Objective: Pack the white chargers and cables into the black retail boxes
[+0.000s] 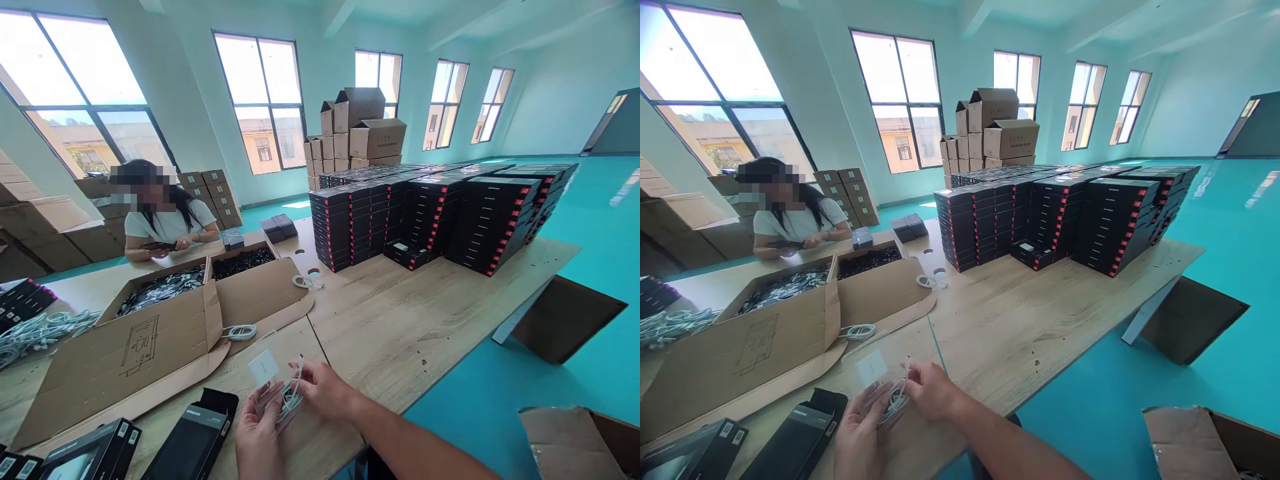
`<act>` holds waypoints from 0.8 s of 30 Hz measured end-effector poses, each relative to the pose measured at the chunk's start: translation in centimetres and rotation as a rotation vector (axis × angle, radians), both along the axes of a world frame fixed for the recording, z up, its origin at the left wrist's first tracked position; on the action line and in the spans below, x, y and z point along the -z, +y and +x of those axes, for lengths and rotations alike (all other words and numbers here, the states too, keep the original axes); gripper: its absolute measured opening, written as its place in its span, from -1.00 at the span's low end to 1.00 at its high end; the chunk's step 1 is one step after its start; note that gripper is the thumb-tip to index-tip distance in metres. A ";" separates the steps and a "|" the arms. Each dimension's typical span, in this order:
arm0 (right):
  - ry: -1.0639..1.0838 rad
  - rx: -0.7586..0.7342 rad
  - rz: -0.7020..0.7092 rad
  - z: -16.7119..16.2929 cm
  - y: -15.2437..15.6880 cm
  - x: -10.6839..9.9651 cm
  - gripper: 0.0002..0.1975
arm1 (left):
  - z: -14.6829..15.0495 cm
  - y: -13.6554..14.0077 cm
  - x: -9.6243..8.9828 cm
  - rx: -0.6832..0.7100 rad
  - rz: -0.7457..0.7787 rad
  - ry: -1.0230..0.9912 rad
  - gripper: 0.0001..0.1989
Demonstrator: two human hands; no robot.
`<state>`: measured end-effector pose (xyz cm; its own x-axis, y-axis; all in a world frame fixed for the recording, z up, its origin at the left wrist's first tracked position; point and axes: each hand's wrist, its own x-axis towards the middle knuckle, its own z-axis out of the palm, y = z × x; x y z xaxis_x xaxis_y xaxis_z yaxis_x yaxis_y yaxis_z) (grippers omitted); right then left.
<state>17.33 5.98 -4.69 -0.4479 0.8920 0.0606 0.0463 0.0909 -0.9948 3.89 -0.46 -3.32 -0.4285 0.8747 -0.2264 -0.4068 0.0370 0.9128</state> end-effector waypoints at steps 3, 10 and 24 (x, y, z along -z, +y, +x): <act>0.057 -0.076 -0.112 0.9 -0.2 -0.3 -0.62 | -0.8 -0.6 -0.7 0.120 -0.017 -0.013 -0.39; 0.256 -0.201 -0.312 1.3 -2.1 -1.3 -0.40 | -1.8 -2.4 -3.7 0.208 0.084 -0.243 -0.24; 0.332 0.300 -0.065 -0.4 -4.1 -3.7 -0.78 | -0.8 -3.2 -4.0 0.109 0.122 -0.179 -0.15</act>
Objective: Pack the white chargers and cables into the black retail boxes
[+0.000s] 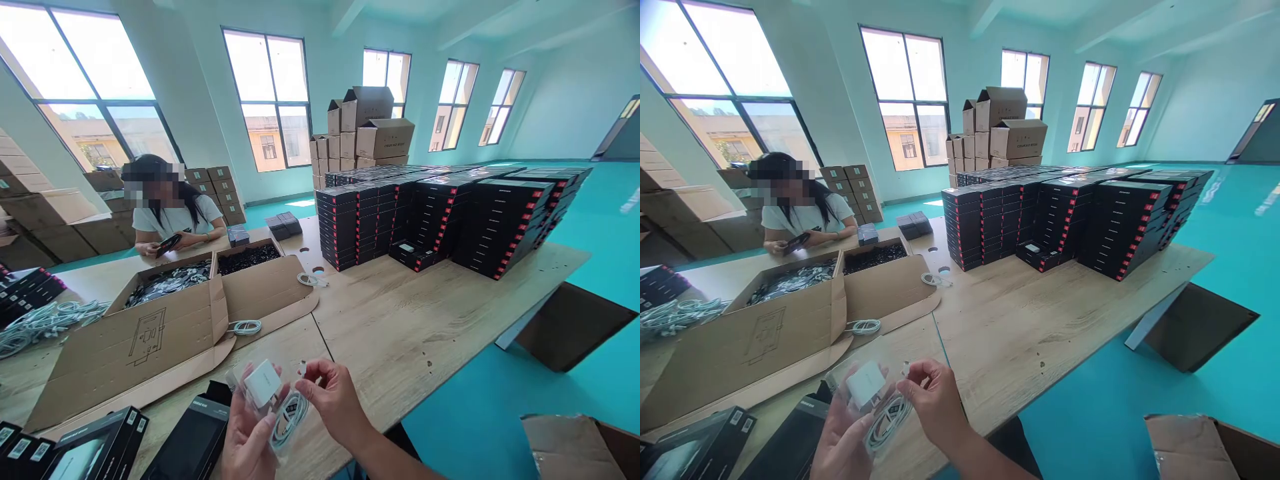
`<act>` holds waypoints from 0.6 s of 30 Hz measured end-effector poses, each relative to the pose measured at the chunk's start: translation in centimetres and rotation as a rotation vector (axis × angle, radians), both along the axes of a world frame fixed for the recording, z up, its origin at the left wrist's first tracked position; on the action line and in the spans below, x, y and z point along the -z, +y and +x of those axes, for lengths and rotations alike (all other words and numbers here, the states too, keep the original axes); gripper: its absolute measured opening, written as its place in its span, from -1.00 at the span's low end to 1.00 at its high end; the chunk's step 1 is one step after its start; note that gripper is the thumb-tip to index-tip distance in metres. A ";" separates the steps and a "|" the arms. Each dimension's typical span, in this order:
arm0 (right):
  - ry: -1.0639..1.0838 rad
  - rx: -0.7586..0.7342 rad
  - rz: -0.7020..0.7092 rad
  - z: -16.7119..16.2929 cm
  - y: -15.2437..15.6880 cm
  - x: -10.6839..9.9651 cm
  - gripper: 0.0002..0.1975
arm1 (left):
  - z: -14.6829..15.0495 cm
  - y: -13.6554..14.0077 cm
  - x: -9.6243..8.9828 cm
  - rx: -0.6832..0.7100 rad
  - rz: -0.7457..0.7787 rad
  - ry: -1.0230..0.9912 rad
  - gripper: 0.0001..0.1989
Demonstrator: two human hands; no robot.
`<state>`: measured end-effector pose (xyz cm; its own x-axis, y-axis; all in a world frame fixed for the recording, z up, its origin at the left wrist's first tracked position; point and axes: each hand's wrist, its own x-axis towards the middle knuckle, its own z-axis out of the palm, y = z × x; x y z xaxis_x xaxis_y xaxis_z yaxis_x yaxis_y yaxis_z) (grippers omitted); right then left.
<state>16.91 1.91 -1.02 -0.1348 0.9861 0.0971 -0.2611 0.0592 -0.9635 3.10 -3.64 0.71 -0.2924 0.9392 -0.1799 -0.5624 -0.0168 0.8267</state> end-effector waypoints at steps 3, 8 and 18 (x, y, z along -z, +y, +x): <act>0.119 0.019 -0.093 -1.3 -0.5 -0.8 -0.70 | 0.5 0.0 0.1 -0.022 0.023 0.042 -0.12; 0.295 -0.234 -0.360 -1.9 -0.2 -1.5 -0.52 | 0.5 -0.1 -0.2 -0.032 0.029 0.031 -0.12; 0.147 -0.048 -0.160 -2.6 0.7 -1.5 -0.60 | 0.1 0.3 -0.5 -0.022 0.036 0.060 -0.17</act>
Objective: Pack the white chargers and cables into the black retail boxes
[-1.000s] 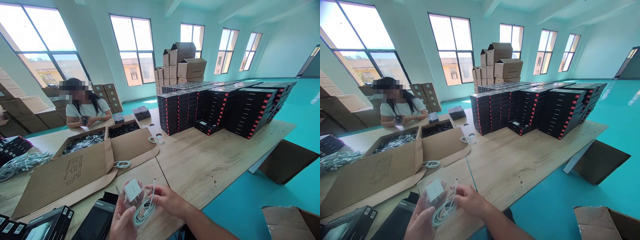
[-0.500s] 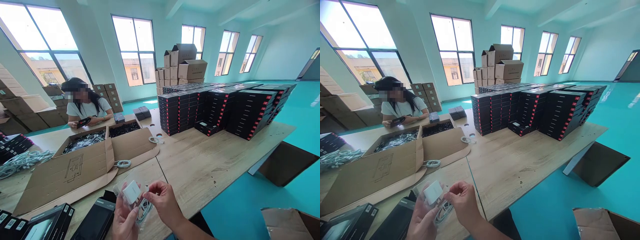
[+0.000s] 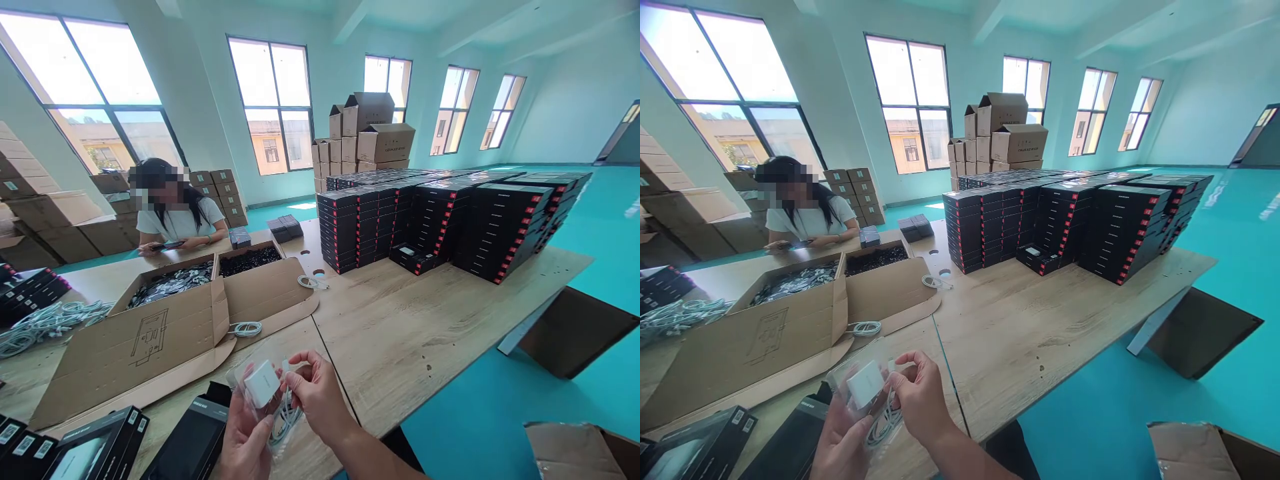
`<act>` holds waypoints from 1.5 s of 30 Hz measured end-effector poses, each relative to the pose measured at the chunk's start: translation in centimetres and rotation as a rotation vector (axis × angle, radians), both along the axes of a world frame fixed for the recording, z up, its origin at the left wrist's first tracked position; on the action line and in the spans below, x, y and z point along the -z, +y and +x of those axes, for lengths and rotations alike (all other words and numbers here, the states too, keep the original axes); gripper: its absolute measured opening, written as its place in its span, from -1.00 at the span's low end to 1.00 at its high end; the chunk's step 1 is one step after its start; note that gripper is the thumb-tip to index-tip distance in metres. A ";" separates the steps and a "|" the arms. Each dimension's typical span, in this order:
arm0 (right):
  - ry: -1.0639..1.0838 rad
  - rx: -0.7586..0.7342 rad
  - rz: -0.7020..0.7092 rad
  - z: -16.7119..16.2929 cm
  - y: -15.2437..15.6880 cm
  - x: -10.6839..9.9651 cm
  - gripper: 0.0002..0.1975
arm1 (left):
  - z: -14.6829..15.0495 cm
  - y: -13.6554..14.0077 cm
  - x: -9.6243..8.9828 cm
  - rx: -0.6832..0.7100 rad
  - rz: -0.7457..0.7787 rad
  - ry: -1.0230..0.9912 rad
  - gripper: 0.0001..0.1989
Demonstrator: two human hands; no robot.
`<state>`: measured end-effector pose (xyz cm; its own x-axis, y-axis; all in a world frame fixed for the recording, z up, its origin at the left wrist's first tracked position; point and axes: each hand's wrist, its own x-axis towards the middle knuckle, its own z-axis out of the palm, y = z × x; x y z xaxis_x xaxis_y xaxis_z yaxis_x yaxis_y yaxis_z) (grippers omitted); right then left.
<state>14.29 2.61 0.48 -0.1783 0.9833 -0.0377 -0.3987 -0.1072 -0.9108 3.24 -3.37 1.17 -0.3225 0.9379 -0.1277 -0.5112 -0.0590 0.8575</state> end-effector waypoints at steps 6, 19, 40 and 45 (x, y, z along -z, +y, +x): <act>-0.258 0.003 0.166 0.1 0.2 0.2 -0.64 | 0.0 -0.1 0.1 -0.005 0.009 0.030 -0.16; -0.940 -0.008 0.603 0.8 -0.5 -1.9 -0.62 | -0.2 -0.8 0.5 0.028 -0.057 -0.105 -0.14; -1.227 -0.146 0.745 2.8 -0.8 -3.4 -0.44 | -0.5 -0.8 -0.3 0.009 -0.056 -0.189 -0.19; -1.054 -0.251 0.665 3.4 -0.3 -3.5 -0.22 | -1.3 -0.6 -1.4 0.053 -0.030 -0.195 -0.16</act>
<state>17.64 2.32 3.96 -0.5461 0.8107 0.2109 0.5139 0.5231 -0.6799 1.97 -3.97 2.58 -0.2393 0.9477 -0.2111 -0.6691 -0.0034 0.7431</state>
